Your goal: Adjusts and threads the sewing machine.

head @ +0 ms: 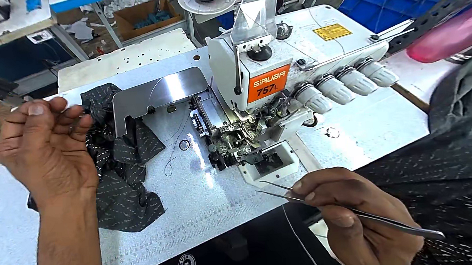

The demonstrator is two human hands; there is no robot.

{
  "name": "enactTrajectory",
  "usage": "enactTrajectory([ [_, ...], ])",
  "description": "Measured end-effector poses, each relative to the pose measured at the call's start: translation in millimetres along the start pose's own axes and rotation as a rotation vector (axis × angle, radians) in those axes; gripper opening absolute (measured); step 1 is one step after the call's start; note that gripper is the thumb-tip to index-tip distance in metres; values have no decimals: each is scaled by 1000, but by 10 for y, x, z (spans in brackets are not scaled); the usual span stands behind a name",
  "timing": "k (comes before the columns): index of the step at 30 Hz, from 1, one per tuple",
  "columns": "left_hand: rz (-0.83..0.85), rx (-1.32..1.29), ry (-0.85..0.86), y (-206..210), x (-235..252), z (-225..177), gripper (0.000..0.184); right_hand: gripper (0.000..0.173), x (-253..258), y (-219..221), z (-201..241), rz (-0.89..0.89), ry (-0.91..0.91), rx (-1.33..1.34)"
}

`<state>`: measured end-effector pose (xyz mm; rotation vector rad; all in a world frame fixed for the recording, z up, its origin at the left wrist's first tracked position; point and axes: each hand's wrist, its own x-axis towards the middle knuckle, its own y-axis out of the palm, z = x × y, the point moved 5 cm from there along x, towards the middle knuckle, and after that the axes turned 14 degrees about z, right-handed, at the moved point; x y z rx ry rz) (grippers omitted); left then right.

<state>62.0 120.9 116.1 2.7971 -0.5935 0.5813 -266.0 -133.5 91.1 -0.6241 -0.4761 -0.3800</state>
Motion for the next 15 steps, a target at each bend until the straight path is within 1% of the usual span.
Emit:
enactTrajectory([
  [2,58,29,5,109,-41,41,12,29,-5,-2,-10,-1,4,4],
  [4,97,4,8,217,-64,77,12,29,-11,-10,-17,-1,6,4],
  [7,63,-77,12,288,-34,62,14,29,-14,-23,-9,-8,3,-8],
  [11,17,-159,6,281,26,25,16,28,-5,-28,21,-20,2,-19],
  [15,49,-117,37,300,-3,55,12,29,38,-4,45,-19,-6,-54],
])
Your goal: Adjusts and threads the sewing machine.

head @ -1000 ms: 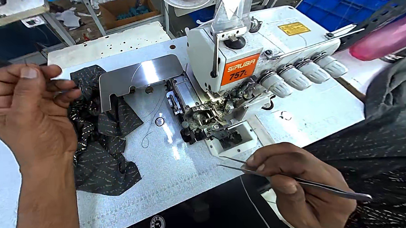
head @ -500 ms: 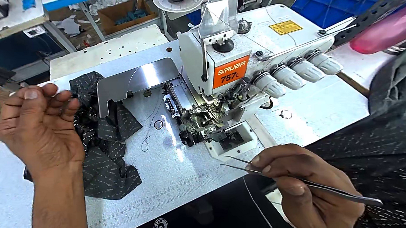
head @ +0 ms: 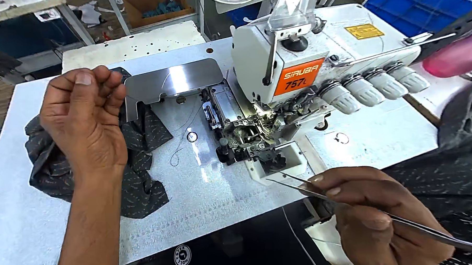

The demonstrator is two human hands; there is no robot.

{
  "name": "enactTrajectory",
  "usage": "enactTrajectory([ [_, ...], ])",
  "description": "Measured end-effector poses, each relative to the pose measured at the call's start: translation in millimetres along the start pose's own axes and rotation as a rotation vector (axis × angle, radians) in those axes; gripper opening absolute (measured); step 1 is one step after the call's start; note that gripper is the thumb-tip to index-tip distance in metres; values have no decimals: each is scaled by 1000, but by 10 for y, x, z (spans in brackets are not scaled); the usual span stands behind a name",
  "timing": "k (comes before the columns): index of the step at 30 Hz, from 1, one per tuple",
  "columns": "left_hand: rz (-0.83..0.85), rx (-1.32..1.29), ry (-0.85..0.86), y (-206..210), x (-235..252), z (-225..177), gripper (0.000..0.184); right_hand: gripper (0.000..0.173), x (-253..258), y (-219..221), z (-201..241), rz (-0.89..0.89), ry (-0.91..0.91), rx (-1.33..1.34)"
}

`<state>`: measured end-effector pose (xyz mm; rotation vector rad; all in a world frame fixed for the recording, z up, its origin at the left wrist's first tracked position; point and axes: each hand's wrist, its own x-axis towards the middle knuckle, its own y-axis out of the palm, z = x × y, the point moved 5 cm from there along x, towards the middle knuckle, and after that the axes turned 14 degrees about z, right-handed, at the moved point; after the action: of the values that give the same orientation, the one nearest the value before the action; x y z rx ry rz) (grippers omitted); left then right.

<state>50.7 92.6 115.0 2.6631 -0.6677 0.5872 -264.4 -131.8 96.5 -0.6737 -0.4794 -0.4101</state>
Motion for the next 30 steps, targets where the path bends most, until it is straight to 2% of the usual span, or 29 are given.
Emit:
enactTrajectory([
  [3,98,64,34,76,-56,115,10,28,47,33,41,11,-16,-28],
  [8,299,332,152,260,-172,354,15,27,127,111,131,21,-36,-67],
  [15,354,384,241,351,-319,506,17,26,257,245,256,35,-90,-148],
  [22,427,404,63,396,-391,703,15,25,405,348,366,15,-141,-184],
  [25,448,459,-23,425,-491,793,16,28,361,387,377,67,-119,-191],
  [28,432,477,-1,387,-487,779,22,28,347,410,333,165,-118,-116],
  [30,400,387,44,383,-425,710,20,37,435,411,314,132,-133,-80],
])
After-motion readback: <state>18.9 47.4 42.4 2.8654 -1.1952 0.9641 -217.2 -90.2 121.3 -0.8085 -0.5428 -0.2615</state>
